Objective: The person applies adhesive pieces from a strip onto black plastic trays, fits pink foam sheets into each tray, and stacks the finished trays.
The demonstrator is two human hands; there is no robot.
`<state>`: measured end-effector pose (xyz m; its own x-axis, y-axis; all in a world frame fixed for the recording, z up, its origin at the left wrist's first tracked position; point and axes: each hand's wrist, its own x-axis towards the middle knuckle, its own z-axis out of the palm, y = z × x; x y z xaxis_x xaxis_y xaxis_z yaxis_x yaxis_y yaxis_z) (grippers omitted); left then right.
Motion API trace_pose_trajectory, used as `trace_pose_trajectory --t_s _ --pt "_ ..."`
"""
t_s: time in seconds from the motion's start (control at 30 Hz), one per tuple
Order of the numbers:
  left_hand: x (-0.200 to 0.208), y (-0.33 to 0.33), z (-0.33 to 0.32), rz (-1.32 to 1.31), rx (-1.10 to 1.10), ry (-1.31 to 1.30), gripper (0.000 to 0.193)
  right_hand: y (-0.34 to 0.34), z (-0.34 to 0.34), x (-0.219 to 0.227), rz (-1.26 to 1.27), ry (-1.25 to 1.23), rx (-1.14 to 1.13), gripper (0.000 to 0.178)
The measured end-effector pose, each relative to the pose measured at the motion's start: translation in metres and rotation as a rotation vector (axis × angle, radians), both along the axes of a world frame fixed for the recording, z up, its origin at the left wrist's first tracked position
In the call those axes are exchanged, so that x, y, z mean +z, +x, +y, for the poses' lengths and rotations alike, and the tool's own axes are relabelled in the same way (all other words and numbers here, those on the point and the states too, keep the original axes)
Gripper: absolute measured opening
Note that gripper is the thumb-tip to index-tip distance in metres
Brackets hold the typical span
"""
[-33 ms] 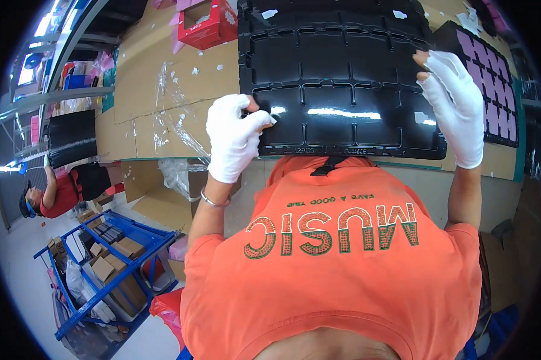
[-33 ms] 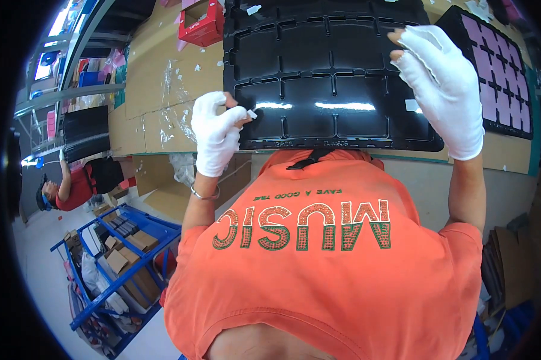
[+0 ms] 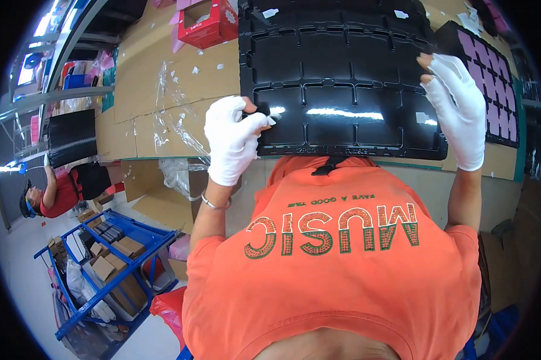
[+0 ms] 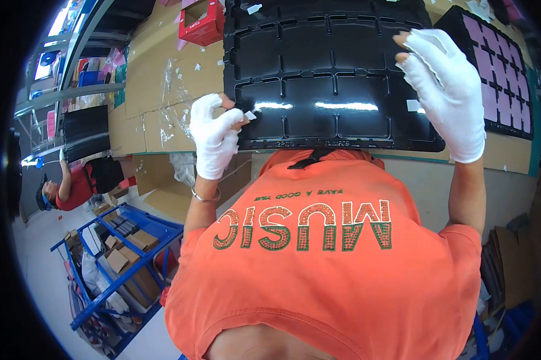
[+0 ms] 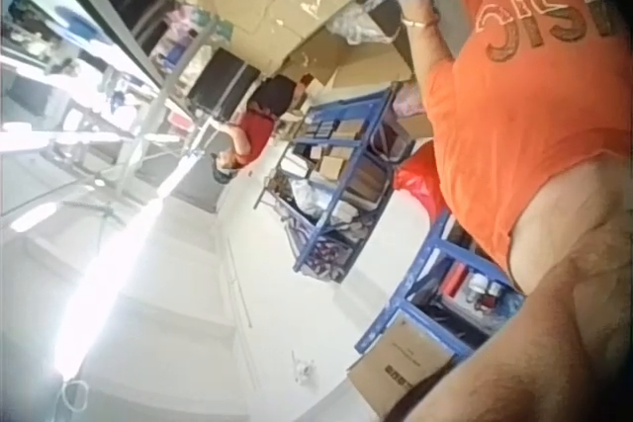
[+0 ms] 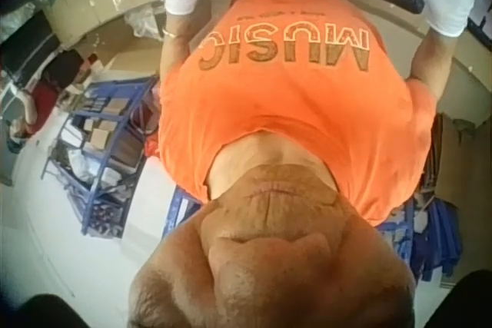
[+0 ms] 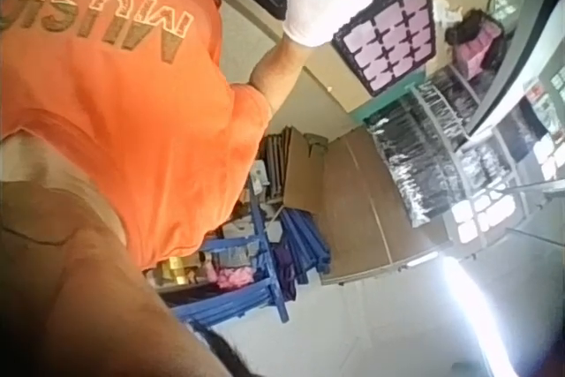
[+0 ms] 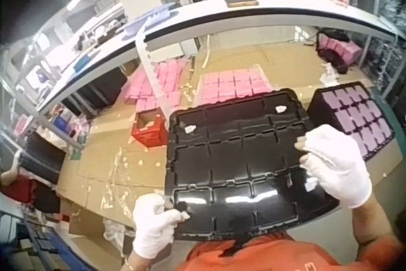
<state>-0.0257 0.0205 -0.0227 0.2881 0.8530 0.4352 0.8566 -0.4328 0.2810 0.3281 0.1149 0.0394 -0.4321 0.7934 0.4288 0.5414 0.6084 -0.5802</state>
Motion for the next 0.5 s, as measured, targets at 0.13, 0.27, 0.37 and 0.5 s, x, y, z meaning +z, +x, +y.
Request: trace_pose_trajectory --t_s 0.13,0.27,0.37,0.5 --pt "0.006 -0.013 -0.003 -0.553 0.147 -0.057 0.012 0.01 -0.004 0.003 -0.035 -0.015 -0.08 0.021" --pt "0.014 -0.017 0.049 -0.913 0.307 -0.19 0.009 0.01 -0.004 0.004 0.042 -0.108 -0.12 0.021" --pt "0.018 -0.017 0.112 -0.636 0.22 -0.348 0.016 0.002 0.001 0.0 0.054 -0.096 -0.063 0.022" --pt "0.007 -0.018 0.192 -0.103 0.058 -0.256 0.02 -0.001 -0.003 0.0 0.071 -0.112 -0.061 0.02"
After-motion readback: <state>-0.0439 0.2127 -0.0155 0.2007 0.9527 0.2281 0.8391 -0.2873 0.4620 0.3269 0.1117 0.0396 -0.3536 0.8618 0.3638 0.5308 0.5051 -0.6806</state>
